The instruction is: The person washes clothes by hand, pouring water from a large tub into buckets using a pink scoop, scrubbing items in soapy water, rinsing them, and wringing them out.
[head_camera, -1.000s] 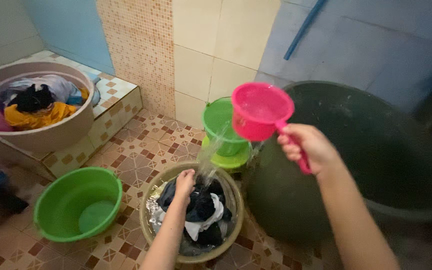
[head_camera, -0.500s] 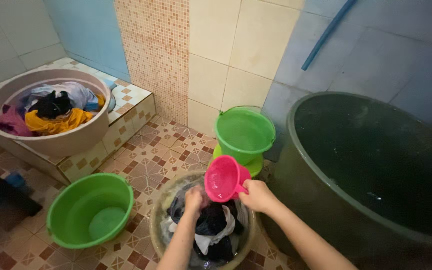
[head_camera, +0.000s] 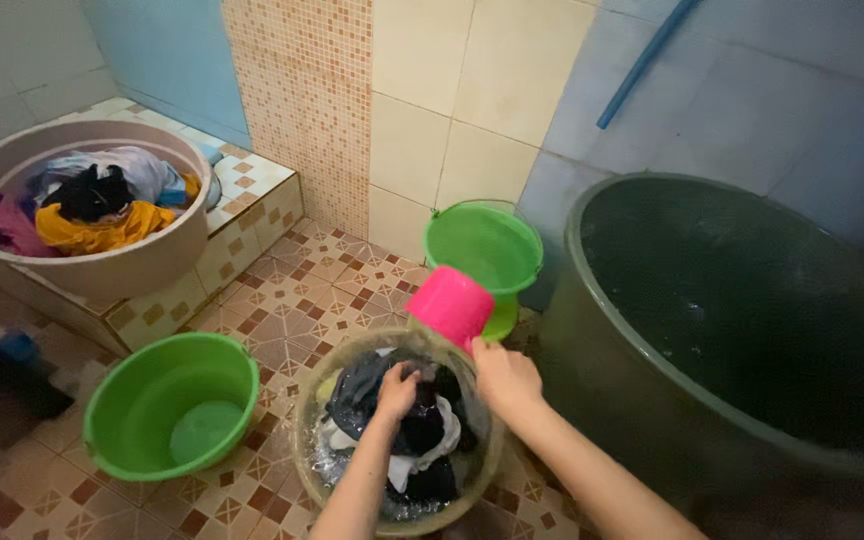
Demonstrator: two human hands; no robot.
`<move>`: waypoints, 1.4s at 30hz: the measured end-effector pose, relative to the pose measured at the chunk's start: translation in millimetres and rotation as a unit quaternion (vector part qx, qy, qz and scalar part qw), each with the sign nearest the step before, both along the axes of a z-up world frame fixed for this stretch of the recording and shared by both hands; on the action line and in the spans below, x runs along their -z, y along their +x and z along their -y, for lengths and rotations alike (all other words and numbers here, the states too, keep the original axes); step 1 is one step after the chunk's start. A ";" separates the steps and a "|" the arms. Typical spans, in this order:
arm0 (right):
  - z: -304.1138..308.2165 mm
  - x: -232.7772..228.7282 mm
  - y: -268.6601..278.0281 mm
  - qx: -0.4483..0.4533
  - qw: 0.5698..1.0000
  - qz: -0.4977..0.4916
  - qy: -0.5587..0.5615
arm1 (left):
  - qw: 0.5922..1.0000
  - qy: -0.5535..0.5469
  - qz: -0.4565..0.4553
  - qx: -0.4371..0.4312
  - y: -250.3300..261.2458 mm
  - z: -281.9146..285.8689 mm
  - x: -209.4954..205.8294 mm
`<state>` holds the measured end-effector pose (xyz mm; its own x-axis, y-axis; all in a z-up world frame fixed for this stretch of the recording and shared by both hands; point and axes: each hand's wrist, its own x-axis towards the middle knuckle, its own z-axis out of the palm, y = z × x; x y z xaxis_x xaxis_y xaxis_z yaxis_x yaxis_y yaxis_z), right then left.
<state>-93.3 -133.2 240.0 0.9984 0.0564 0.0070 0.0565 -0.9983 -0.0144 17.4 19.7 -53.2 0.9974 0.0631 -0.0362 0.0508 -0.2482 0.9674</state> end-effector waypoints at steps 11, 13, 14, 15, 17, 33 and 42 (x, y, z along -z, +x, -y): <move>141.2 -94.9 24.2 0.157 0.836 0.388 0.355 | 0.961 0.255 -0.030 0.107 -64.6 6.4 -53.0; 177.2 -88.4 34.5 0.247 0.768 0.310 0.504 | 0.945 0.289 -0.060 0.141 -79.5 1.5 -77.7; 195.1 -83.6 38.6 0.250 0.742 0.309 0.541 | 0.936 0.304 -0.076 0.162 -85.5 -1.1 -88.3; 210.3 -77.6 44.0 0.252 0.714 0.307 0.576 | 0.926 0.319 -0.093 0.182 -90.7 -3.0 -96.0; 230.7 -68.6 60.8 0.237 0.732 0.300 0.564 | 0.929 0.310 -0.072 0.192 -94.3 -8.5 -102.5; -7.7 96.0 144.1 -0.057 0.891 0.213 0.396 | 0.924 0.357 0.036 -0.133 -31.9 -55.7 -111.2; 7.4 323.4 222.1 0.082 0.840 -0.265 0.466 | 0.953 0.126 -0.230 0.151 132.6 -96.5 25.1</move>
<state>128.7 -140.6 -83.4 0.8695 0.1340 -0.4755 -0.3412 -0.5332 -0.7741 150.1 116.1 -78.3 0.8533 -0.1607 -0.4960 0.3447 -0.5399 0.7679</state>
